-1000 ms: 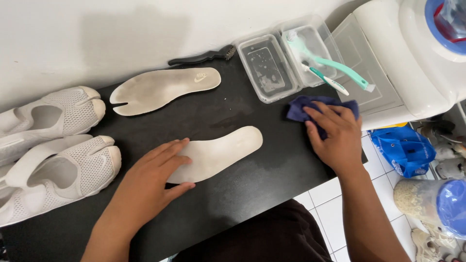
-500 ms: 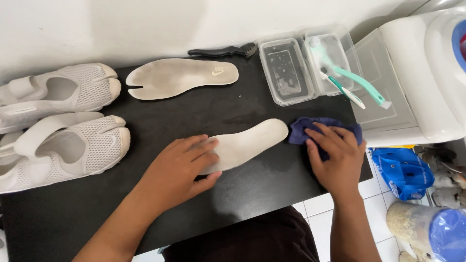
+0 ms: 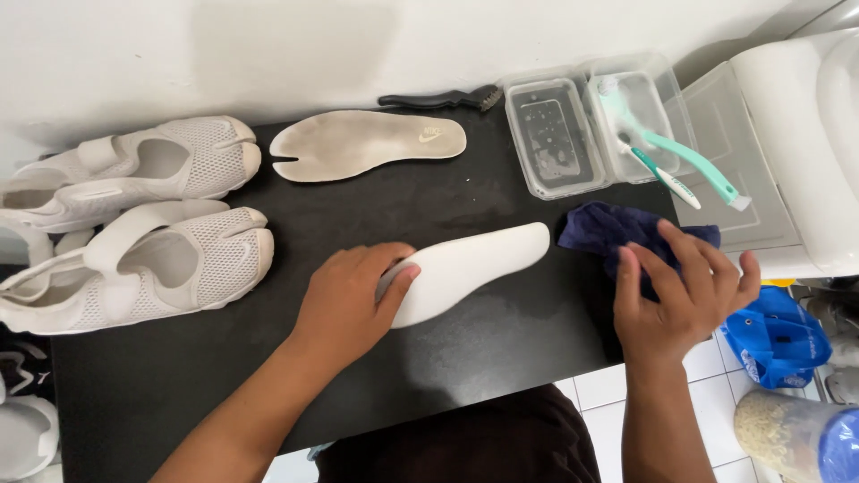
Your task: Cleaning shoe insoles by scrubbing them with a toothbrush and soapy water and wiping them with a cloth.
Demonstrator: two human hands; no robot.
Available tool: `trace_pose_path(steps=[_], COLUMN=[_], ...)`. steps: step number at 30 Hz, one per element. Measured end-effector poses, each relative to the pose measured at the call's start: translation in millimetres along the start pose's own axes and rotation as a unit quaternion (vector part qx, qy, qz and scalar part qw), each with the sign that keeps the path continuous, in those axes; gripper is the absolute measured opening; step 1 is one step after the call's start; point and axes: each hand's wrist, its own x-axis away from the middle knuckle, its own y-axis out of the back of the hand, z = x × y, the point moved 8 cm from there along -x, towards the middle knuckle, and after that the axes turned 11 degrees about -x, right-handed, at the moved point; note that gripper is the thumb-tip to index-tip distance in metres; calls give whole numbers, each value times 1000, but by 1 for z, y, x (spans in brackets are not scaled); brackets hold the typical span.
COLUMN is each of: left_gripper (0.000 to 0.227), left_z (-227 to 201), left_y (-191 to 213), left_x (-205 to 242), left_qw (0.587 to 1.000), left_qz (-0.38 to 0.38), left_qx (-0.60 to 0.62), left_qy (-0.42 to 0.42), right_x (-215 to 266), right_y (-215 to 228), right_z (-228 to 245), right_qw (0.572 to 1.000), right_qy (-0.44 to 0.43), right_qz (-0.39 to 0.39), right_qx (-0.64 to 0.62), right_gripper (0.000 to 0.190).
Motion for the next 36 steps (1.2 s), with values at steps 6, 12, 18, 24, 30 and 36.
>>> trace_pose_path(steps=[6, 12, 18, 24, 30, 36], left_gripper=[36, 27, 61, 66, 45, 39], left_z=[2, 7, -7, -6, 0, 5], left_y=[-6, 0, 14, 8, 7, 8], left_x=[0, 0, 3, 7, 7, 9], left_qw=[992, 993, 980, 981, 986, 977], left_qz=[1, 118, 193, 171, 113, -29], left_qx=[-115, -23, 28, -8, -74, -169], left_qy=[-42, -18, -46, -86, -98, -126], right_x=[-27, -20, -13, -13, 1, 11], right_y=[-25, -66, -73, -74, -62, -44], right_z=[56, 73, 60, 60, 55, 75], right_qw=[947, 925, 924, 923, 930, 899], right_qy=[-92, -102, -143, -156, -143, -133], right_qz=[136, 297, 292, 289, 282, 324], right_qx=[-277, -215, -203, -201, -185, -262], right_gripper=[7, 35, 33, 33, 35, 30])
